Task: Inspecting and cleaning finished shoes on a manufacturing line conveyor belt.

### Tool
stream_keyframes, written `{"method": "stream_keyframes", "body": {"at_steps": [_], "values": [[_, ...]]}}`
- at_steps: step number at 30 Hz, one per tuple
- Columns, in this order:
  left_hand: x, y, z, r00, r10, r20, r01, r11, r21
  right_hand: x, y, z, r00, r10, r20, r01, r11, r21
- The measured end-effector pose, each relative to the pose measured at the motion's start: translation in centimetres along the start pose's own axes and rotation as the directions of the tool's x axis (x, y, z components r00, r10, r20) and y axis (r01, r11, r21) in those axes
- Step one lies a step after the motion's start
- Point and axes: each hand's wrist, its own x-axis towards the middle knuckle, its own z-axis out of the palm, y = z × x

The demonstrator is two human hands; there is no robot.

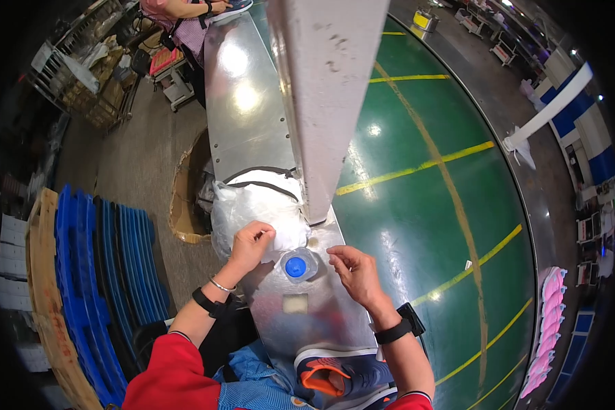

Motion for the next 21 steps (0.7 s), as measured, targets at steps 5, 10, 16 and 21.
{"method": "stream_keyframes", "body": {"at_steps": [5, 10, 16, 21], "values": [[1.0, 4.1, -2.3, 0.996, 0.009, -0.084, -0.022, 0.987, -0.158, -2.8, -1.9, -1.4, 0.996, -0.014, -0.093, 0.017, 1.0, 0.025], [0.2, 13.3, -6.0, 0.944, 0.215, -0.249, -0.276, 0.93, -0.241, -7.2, -6.0, -2.7, 0.957, -0.129, -0.261, 0.141, 0.99, 0.027], [-7.9, 24.3, -6.4, 0.836, 0.522, 0.168, -0.483, 0.846, -0.224, -16.3, -12.4, -3.5, 0.709, -0.576, -0.408, 0.524, 0.816, -0.243], [-13.0, 28.2, -1.9, 0.578, 0.53, 0.621, -0.269, 0.842, -0.468, -24.6, -12.0, -3.8, 0.759, -0.502, -0.416, 0.495, 0.859, -0.133]]}}
